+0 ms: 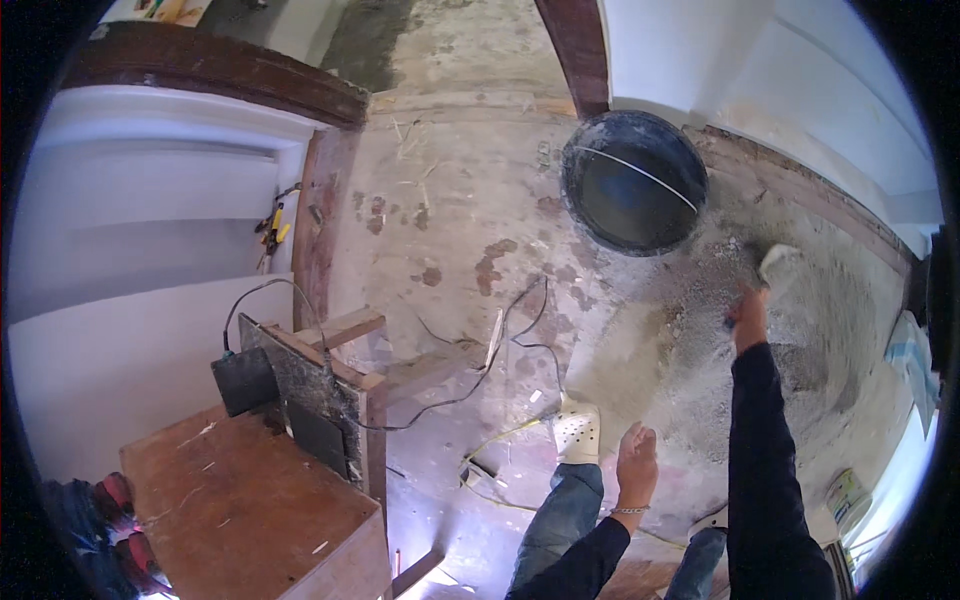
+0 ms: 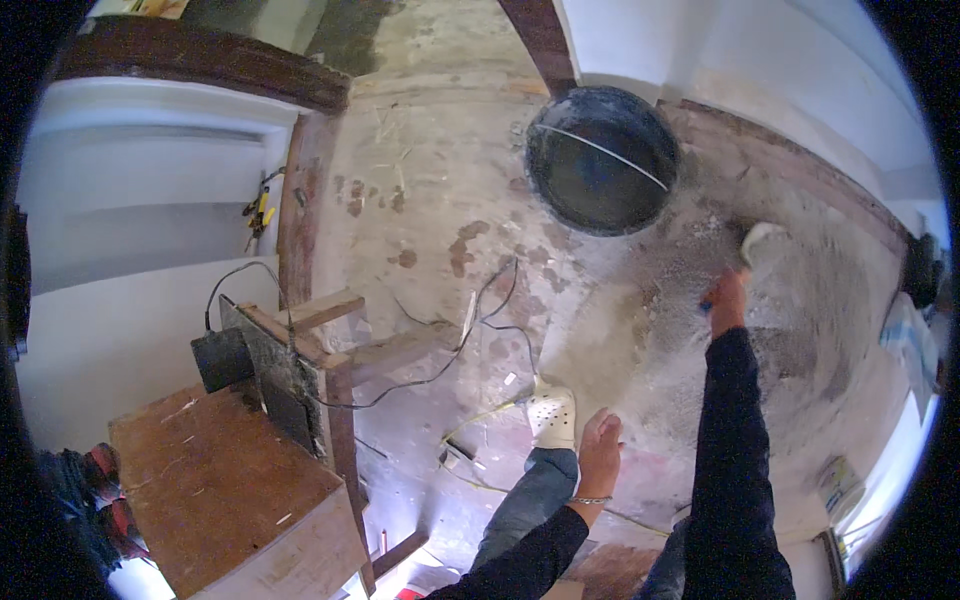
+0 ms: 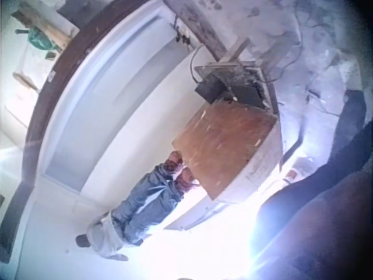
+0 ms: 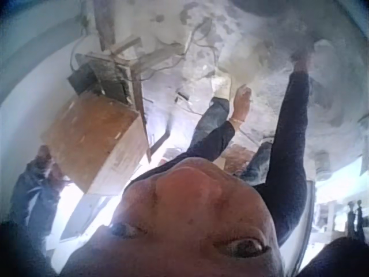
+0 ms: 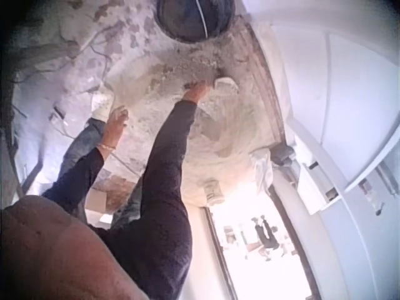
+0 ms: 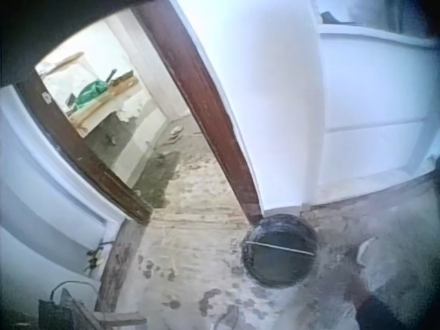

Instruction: Leveling a concrete floor using a trowel.

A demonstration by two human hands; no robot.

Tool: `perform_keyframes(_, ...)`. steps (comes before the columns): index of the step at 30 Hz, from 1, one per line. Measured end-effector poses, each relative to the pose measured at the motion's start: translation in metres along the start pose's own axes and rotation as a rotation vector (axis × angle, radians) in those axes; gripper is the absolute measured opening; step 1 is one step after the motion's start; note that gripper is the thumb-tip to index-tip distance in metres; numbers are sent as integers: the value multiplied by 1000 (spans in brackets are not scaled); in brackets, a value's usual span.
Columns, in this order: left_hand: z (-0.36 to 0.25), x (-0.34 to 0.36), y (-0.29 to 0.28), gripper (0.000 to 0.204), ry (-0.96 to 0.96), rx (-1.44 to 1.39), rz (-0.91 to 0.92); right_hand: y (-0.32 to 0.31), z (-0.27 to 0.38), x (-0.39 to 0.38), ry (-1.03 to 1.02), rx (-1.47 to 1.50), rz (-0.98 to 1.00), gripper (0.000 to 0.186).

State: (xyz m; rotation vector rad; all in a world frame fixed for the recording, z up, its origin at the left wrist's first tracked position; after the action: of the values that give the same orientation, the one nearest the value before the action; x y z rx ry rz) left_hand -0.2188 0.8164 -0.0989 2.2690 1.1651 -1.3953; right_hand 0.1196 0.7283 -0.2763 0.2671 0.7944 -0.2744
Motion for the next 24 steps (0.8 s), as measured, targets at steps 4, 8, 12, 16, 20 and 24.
perform_keyframes(4,-3,-5,-10,56,-11,-18,-18,-50,1,-24,119,152,8,18)
perform_keyframes(8,-8,-6,-1,40,38,-11,-17,-112,38,-64,60,81,-156,26)
perform_keyframes(12,17,6,-5,25,355,286,-175,-122,37,-113,154,355,30,28)
perform_keyframes(16,25,4,-3,46,73,114,-144,-96,28,-176,-15,462,-79,27)
perform_keyframes(20,7,-10,-19,58,102,86,-196,-58,-46,-206,82,176,-154,31)
perform_keyframes(24,-9,-27,1,61,31,95,-225,-5,-70,-195,-259,-424,21,16)
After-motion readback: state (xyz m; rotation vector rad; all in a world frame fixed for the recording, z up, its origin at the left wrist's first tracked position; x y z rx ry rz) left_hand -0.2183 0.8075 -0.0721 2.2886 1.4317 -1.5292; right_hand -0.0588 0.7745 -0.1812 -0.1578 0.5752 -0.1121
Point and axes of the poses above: each hand's wrist, its own x-axis towards the middle knuckle, its own y-axis out of the palm, z = x × y, the point moved 7 cm from there along x, towards the middle knuckle, and after that the axes turned 12 degrees about x, right-handed, at the moved point
